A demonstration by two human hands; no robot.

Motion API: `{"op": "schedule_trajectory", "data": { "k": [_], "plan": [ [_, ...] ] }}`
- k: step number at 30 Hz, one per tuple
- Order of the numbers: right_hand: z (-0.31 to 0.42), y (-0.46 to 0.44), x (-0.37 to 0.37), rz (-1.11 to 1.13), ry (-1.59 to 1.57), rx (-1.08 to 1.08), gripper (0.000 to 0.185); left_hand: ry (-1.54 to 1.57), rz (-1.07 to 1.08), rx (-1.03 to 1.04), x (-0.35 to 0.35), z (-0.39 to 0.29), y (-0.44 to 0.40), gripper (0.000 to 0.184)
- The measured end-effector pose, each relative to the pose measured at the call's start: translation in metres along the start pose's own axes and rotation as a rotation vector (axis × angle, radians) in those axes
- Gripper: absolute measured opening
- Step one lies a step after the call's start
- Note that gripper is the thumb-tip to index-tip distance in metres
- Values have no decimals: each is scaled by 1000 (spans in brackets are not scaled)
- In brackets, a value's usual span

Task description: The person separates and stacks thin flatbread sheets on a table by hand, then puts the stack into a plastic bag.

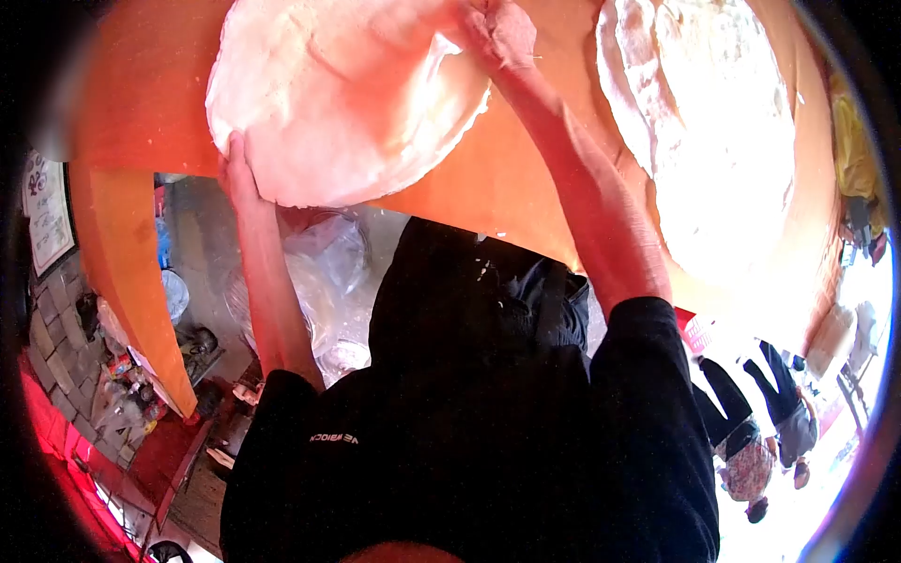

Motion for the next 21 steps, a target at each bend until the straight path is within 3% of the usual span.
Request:
{"op": "schedule_trajectory", "data": {
  "k": [2,4,6,7,8,10,12,14,16,18,21],
  "plan": [
    [4,3,1,-56,11,-149,50,7,-2,21,-8,2,-1,37],
    [-6,2,-3,-196,392,-70,44,-12,61,-31,-13,12,-9,38],
    [-8,2,-11,-229,467,-76,41,-66,63,-68,-6,5,-2,38],
    [-7,0,-13,-93,226,-44,54,-89,56,-34,-4,0,-4,38],
    [22,16,-27,-109,206,46,51,-120,42,0,-4,-7,-1,38],
    [49,38,-66,-211,561,-159,49,42,128,5,6,-27,16,39],
    [70,78,-126,-269,740,-194,53,34,99,114,-25,-33,3,39],
    [57,106,-202,-394,1040,-213,55,-227,-151,300,-35,-63,32,35],
    [27,131,-268,-363,1401,32,54,-288,-154,498,-19,-92,65,31],
    [21,144,-293,-270,1429,164,55,-318,-157,596,10,-108,102,28],
    [27,144,-294,-151,1409,59,43,-267,63,554,71,-103,157,24]
  ]
}}
Point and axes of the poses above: each hand's wrist, its own y-axis away from the middle knuckle, its own x-axis out of the palm, z = x × y, the point moved 6 cm from there along -y, towards the middle knuckle, and after that the axes turned 4 degrees about y, right-handed, at the moved point
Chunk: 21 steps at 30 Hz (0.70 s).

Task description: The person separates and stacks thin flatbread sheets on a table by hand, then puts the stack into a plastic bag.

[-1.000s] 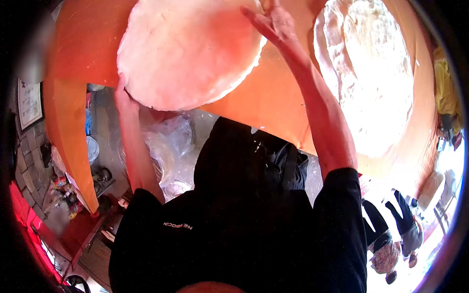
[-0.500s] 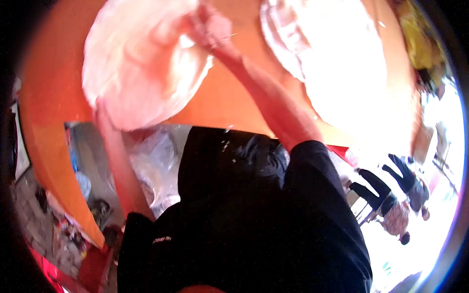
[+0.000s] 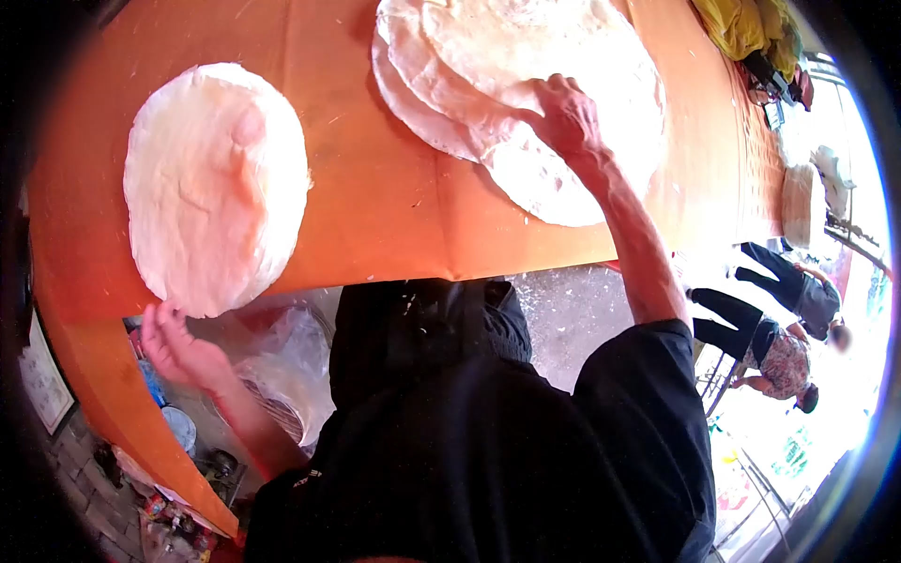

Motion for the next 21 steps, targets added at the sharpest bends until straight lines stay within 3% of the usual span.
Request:
{"op": "schedule_trajectory", "data": {
  "k": [1,2,6,9,11,14,15,17,19,21],
  "plan": [
    [2,-1,1,31,35,-70,37,5,123,-23,20,-5,15,22],
    [0,2,3,-142,111,-225,34,56,226,-18,42,-9,32,20],
    [-26,-8,0,-360,105,-145,43,236,557,-330,115,-7,103,24],
    [-29,-20,13,-327,114,-335,26,268,762,-490,159,10,142,24],
    [-51,-37,-17,-355,-81,-311,15,328,763,-634,185,11,160,28],
    [-58,-66,-103,-531,370,-245,15,307,910,-692,230,3,178,31],
    [-63,-66,-120,-565,567,-174,31,305,911,-692,244,3,182,31],
    [-25,-37,-156,-835,713,-297,16,405,845,-907,274,10,190,33],
    [-12,-22,-136,-434,65,-236,12,434,825,-920,301,29,194,32],
    [-10,-19,-53,-230,101,-321,14,458,806,-933,318,39,192,31]
  ]
}}
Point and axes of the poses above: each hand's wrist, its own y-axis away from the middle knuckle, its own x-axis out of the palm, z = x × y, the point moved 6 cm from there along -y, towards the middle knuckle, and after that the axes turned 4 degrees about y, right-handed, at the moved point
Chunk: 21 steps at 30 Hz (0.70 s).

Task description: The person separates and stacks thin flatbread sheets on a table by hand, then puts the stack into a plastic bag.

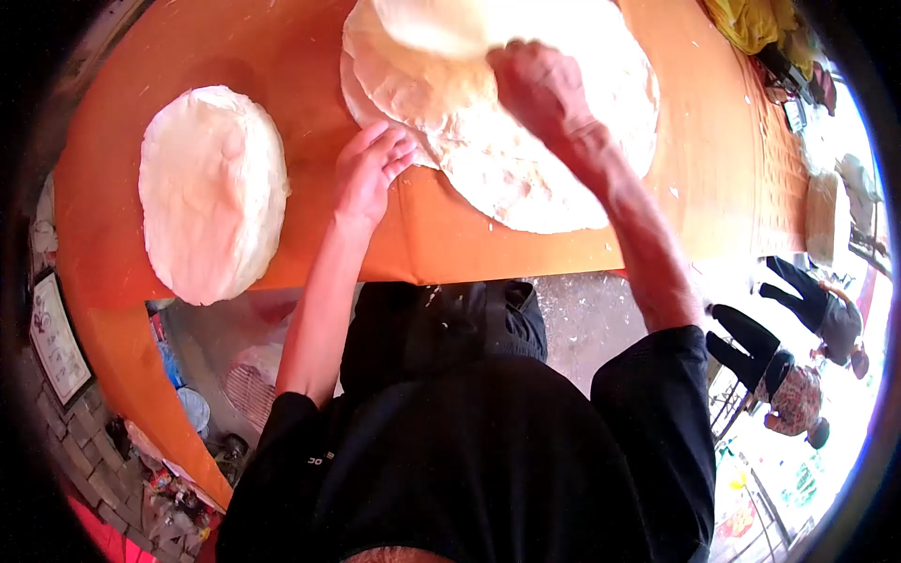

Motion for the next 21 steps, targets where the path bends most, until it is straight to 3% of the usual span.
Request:
{"op": "schedule_trajectory", "data": {
  "k": [1,2,4,7,9,12,14,16,19,21],
  "plan": [
    [4,11,38,153,-32,45,14,78,23,-35,4,2,-5,29],
    [5,25,62,172,-104,58,17,156,48,-70,8,4,-9,27],
    [9,35,49,-54,-279,32,15,161,30,-83,8,3,-14,24],
    [-6,43,49,-70,-171,96,12,150,11,-113,10,5,-16,24],
    [-9,38,48,-43,-197,99,12,-31,-63,2,9,1,-17,22],
    [11,22,30,-113,-225,26,12,119,-17,31,18,2,-20,22],
    [31,22,39,-139,-258,-13,15,140,32,-4,23,3,-21,20],
    [45,32,51,-222,-253,-41,14,240,197,-183,32,15,-26,18],
    [34,16,57,-96,-267,21,15,315,239,-243,29,22,-31,18],
    [42,0,44,-86,-240,-36,17,414,240,-265,37,20,-29,28]
  ]
}}
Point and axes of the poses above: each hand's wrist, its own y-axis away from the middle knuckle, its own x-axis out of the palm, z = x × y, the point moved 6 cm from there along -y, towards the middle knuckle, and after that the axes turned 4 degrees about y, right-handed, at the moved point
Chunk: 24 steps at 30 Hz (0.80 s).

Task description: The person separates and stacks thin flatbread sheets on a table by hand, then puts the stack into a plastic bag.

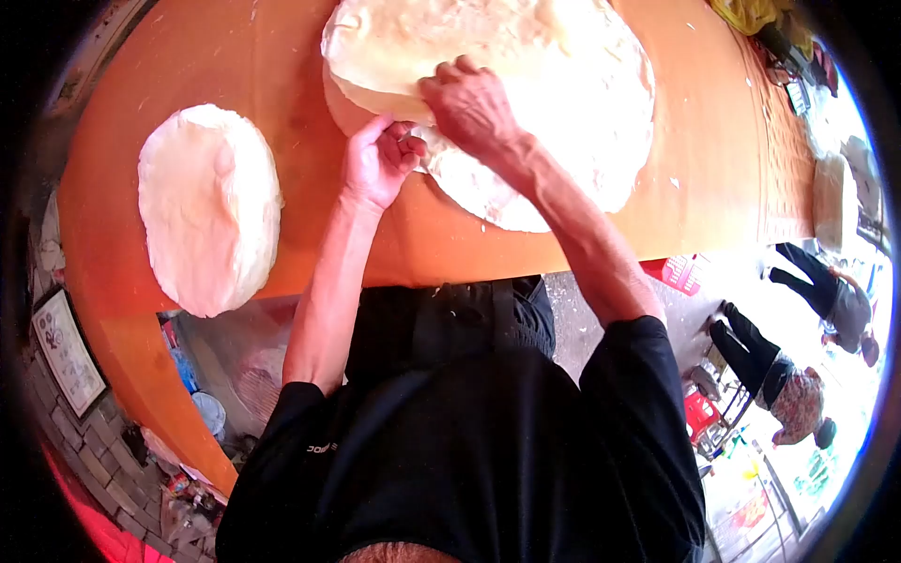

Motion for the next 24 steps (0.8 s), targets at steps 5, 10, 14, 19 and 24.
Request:
{"op": "schedule_trajectory", "data": {
  "k": [5,10,14,19,24],
  "plan": [
    [13,23,7,-141,-132,-20,34,-88,97,-11,6,-6,-1,23],
    [-32,-5,10,376,84,272,27,-207,40,90,12,8,3,30],
    [-58,-37,-80,158,315,220,21,-339,-82,10,6,25,19,33],
    [-44,-33,-159,-413,744,-40,12,-332,-171,-17,9,44,25,28],
    [-94,24,-28,447,200,371,27,-360,-232,129,6,18,21,28]
  ]
}}
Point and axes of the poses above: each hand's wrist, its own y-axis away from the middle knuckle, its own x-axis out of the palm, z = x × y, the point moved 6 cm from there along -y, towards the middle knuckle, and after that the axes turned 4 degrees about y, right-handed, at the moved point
